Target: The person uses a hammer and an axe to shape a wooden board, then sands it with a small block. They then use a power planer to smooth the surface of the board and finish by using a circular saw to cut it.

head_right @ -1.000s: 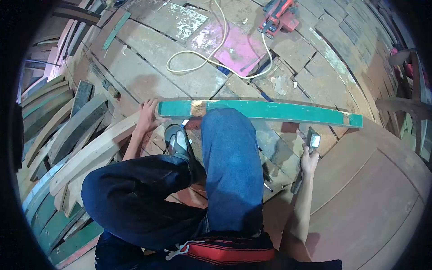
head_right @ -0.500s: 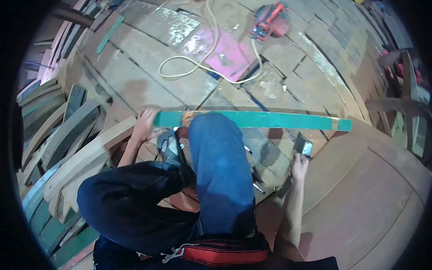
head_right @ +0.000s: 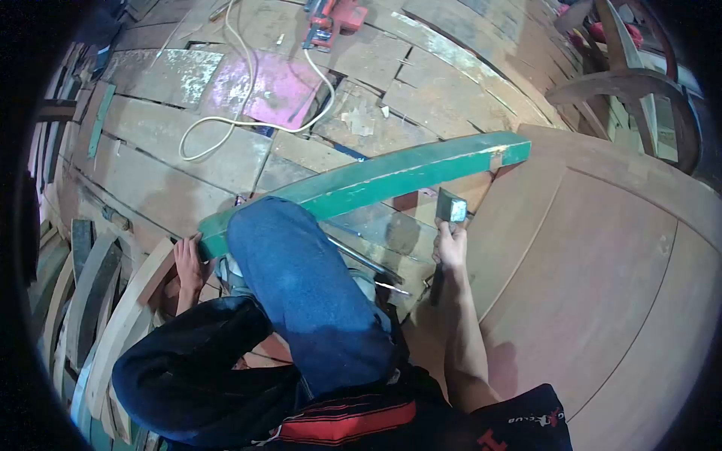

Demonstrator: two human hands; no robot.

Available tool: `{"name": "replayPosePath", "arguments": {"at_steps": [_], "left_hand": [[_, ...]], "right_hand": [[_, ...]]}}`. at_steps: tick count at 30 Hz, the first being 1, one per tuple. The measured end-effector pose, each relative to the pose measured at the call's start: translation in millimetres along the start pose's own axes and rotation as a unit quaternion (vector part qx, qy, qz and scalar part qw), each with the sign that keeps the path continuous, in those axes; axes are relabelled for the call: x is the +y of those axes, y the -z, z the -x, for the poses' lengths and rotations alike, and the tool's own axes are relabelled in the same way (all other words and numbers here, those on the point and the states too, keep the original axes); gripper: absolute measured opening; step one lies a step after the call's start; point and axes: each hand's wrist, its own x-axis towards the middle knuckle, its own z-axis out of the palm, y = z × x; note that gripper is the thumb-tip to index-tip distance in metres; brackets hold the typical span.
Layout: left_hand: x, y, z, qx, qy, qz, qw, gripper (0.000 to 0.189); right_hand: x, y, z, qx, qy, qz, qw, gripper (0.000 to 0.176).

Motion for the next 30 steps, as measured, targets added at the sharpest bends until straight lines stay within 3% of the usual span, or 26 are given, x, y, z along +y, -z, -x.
{"name": "replayPosePath", "arguments": {"at_steps": [9,10,12,13,14,16,19,25,26,29,30], "left_hand": [[-23,3,-24,-0.036,0.022,0.044,0.998,0.071],[-26,12,-39,-0.089,0.052,0.084,0.991,0.072],[-33,23,-60,-0.106,0.044,0.037,0.993,0.080],[-48,1,-58,-0.073,0.022,-0.026,0.997,0.088],[-40,25,-73,-0.106,0.022,0.004,0.994,0.090],[-66,5,-79,-0.089,-0.007,0.065,0.994,0.087],[-54,29,-92,-0.122,0.047,0.068,0.989,0.090],[-45,46,-126,-0.209,0.075,0.061,0.973,0.096],[-43,46,-129,-0.231,0.117,0.056,0.964,0.095],[-49,33,-124,-0.101,0.073,-0.021,0.992,0.097],[-45,36,-125,-0.061,0.115,-0.036,0.991,0.097]], "right_hand": [[-9,-4,12,-0.005,-0.013,0.034,0.999,0.031],[-3,-2,10,-0.012,-0.015,0.049,0.999,0.021],[0,-2,9,-0.002,0.008,0.062,0.998,0.021],[2,1,6,-0.025,0.027,0.057,0.998,0.023],[1,-1,5,-0.034,0.027,0.041,0.998,0.023],[-6,0,7,-0.051,0.024,0.028,0.998,0.023],[-24,-4,17,-0.058,0.039,0.047,0.996,0.025],[-39,-8,18,-0.070,0.039,0.041,0.996,0.031],[-40,-8,18,-0.067,0.035,0.042,0.996,0.031],[-42,-7,21,-0.070,0.042,0.041,0.996,0.034],[-44,-7,21,-0.058,0.042,0.030,0.997,0.034]]}}
